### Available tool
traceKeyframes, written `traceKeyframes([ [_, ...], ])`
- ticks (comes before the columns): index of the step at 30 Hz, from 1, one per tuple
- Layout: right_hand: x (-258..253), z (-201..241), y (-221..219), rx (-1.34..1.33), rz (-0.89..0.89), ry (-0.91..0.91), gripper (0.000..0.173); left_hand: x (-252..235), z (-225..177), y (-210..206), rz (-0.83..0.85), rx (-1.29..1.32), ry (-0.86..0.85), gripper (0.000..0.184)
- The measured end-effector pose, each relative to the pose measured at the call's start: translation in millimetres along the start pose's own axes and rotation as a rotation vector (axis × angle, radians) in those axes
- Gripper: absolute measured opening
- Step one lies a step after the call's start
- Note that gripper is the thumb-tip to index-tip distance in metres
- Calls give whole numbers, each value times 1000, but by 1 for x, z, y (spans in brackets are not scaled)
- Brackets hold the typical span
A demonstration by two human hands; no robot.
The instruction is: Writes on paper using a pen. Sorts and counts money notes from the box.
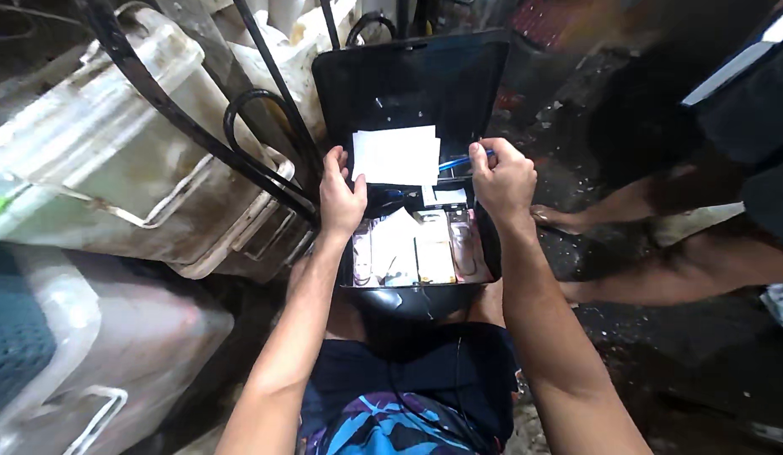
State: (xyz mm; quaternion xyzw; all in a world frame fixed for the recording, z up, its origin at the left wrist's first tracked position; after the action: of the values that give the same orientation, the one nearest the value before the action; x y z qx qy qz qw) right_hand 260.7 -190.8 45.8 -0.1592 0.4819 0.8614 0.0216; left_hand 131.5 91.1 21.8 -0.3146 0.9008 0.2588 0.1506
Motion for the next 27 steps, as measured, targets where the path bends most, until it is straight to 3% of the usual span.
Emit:
traceKeyframes([
  [5, 17, -7, 11, -147, 17, 4, 42, 21, -17, 8, 31, -55, -20, 63],
  [8, 39, -7, 13, -276, 65, 74, 36, 55, -38, 15, 141, -163, 13, 74],
  [12, 101, 18, 0, -194, 415, 226, 23, 95, -45, -6, 377, -325, 72, 105],
  [15, 143, 54, -24, 63, 685, 394, 22, 110, -37, -7, 407, -423, 126, 81],
  [18, 154, 81, -49, 237, 739, 587, 40, 116, -32, 9, 350, -454, 221, 69],
  [22, 152, 97, -75, 382, 687, 841, 45, 125, -28, 18, 296, -451, 248, 70],
  [27, 154, 111, -87, 586, 772, 948, 59, 132, -16, 19, 194, -321, 200, 76],
])
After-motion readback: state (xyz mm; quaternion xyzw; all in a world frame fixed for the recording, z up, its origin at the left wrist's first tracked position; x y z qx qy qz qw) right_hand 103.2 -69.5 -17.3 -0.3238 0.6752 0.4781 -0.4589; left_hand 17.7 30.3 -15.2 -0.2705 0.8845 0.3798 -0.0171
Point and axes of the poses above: each hand's wrist, its own x-axis away from the middle knuckle, its own y-axis out of the back of the hand, z = x × y, the point moved 7 cm from there along -x, towards the middle knuckle, and after that the axes turned 6 degrees about x, right-handed, at the moved point
